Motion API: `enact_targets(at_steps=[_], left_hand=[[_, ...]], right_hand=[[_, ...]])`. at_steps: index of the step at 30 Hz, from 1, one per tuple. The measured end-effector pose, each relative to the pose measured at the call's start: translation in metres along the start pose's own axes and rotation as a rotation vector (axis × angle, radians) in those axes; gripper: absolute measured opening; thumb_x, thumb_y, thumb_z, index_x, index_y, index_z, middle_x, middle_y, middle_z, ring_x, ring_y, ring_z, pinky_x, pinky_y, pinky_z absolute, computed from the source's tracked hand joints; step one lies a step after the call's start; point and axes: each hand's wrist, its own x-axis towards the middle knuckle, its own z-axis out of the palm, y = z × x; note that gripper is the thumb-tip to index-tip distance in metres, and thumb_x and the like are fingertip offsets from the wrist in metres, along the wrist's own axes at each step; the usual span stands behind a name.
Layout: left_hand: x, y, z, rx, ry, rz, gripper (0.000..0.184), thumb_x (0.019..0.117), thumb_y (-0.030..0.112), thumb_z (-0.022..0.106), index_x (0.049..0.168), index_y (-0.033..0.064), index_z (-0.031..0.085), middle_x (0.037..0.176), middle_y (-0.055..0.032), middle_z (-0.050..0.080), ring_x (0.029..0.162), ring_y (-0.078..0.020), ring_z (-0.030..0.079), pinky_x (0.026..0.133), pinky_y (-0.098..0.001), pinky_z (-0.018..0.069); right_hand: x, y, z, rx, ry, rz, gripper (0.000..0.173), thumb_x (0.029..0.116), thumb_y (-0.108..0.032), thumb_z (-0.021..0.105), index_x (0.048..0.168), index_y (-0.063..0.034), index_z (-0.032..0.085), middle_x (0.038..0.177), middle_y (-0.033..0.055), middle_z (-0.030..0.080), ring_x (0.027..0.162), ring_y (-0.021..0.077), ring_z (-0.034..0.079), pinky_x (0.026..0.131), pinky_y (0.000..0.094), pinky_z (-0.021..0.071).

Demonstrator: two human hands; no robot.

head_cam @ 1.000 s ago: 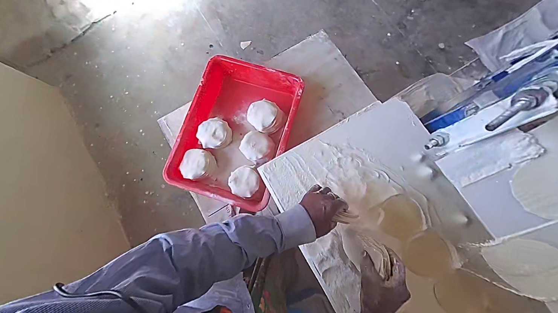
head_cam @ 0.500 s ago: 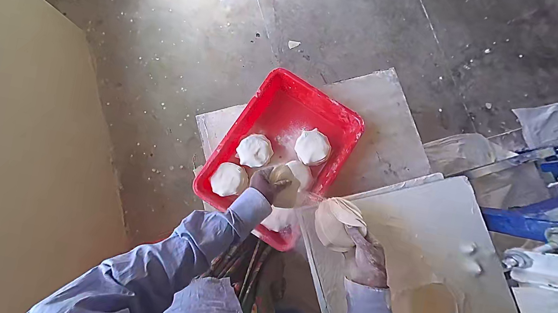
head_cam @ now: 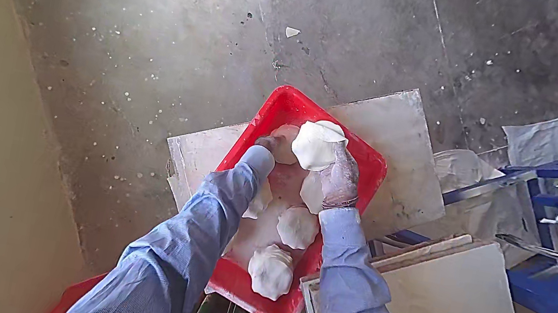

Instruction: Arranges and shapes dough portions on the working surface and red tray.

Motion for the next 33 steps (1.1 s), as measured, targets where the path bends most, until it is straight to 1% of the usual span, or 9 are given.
enact_targets(at_steps=[5,9,11,16,20,22,25,29,33], left_hand=[[-0.023,0.004,-0.005,-0.362,-0.107,-0.037,0.043,0.1097,0.030,0.048,0.139,-0.0018,0.053,0.134,-0.0201,0.061,0.123,-0.0281,0.060,0.105,-0.0464,0.0494],[-0.031,0.006,-0.010,-0.540,-0.098,-0.097,0.042,0.1127,0.031,0.034,0.137,0.0025,0.053,0.128,-0.0199,0.062,0.111,-0.0315,0.063,0.092,-0.0525,0.0534],[-0.017,-0.006,-0.010,-0.527,-0.091,-0.065,0.039,0.1112,0.026,0.040,0.137,0.0001,0.053,0.131,-0.0212,0.060,0.116,-0.0332,0.060,0.095,-0.0548,0.0515],[-0.064,0.029,-0.011,-0.625,-0.041,-0.093,0.048,0.1122,0.036,0.034,0.148,0.0059,0.046,0.146,-0.0182,0.053,0.131,-0.0309,0.053,0.107,-0.0553,0.0437],[-0.030,-0.012,-0.017,-0.279,-0.148,0.251,0.047,0.1065,0.027,0.055,0.135,-0.0101,0.052,0.126,-0.0292,0.062,0.111,-0.0352,0.064,0.090,-0.0490,0.0560],[-0.040,0.010,-0.011,-0.159,-0.113,0.040,0.043,0.1000,0.008,0.064,0.136,-0.0100,0.051,0.133,-0.0268,0.058,0.117,-0.0338,0.060,0.100,-0.0502,0.0489],[-0.043,0.006,-0.004,-0.013,0.046,0.112,0.046,0.0909,0.000,0.067,0.135,-0.0059,0.053,0.128,-0.0236,0.060,0.111,-0.0309,0.062,0.093,-0.0508,0.0520],[-0.061,0.016,-0.006,0.633,0.232,0.270,0.060,0.0918,0.010,0.072,0.145,-0.0035,0.048,0.146,-0.0300,0.052,0.140,-0.0397,0.049,0.116,-0.0537,0.0379],[-0.101,0.009,0.011,0.903,0.367,0.342,0.090,0.0897,0.023,0.073,0.160,-0.0012,0.022,0.159,-0.0345,0.029,0.151,-0.0436,0.030,0.120,-0.0536,0.0322]], right_hand=[[0.015,0.025,0.028,-0.037,-0.030,0.180,0.038,0.1084,-0.033,0.052,0.129,-0.0029,0.064,0.120,0.0162,0.069,0.107,0.0251,0.068,0.090,0.0468,0.0594],[0.014,0.045,0.036,-0.171,-0.111,0.174,0.034,0.1074,-0.029,0.055,0.133,-0.0067,0.061,0.124,0.0139,0.067,0.110,0.0233,0.067,0.094,0.0441,0.0567],[0.023,0.057,0.043,-0.393,0.019,0.190,0.031,0.1048,-0.021,0.061,0.125,0.0013,0.065,0.122,0.0222,0.066,0.111,0.0296,0.063,0.097,0.0490,0.0503],[0.026,0.048,0.048,-0.761,0.011,0.155,0.041,0.1035,-0.018,0.061,0.136,0.0071,0.056,0.136,0.0297,0.059,0.132,0.0394,0.054,0.112,0.0544,0.0400],[0.010,0.040,0.048,-0.896,-0.044,0.164,0.046,0.0963,-0.016,0.070,0.137,0.0018,0.056,0.129,0.0295,0.063,0.122,0.0442,0.060,0.100,0.0610,0.0490],[0.008,0.029,0.044,-0.929,-0.052,0.180,0.046,0.0943,-0.011,0.070,0.136,0.0022,0.056,0.129,0.0292,0.063,0.121,0.0426,0.061,0.101,0.0588,0.0498],[-0.009,0.009,0.048,-1.062,-0.115,0.130,0.053,0.0930,-0.003,0.066,0.143,0.0043,0.049,0.136,0.0275,0.061,0.127,0.0367,0.061,0.106,0.0497,0.0496],[-0.064,-0.021,0.031,-1.095,-0.162,-0.116,0.066,0.0952,-0.013,0.069,0.155,-0.0029,0.041,0.151,0.0242,0.048,0.135,0.0359,0.054,0.108,0.0462,0.0490],[-0.169,-0.035,-0.054,-0.833,-0.153,-0.506,0.048,0.0924,-0.005,0.070,0.139,0.0035,0.059,0.137,0.0237,0.062,0.128,0.0347,0.060,0.107,0.0448,0.0500]])
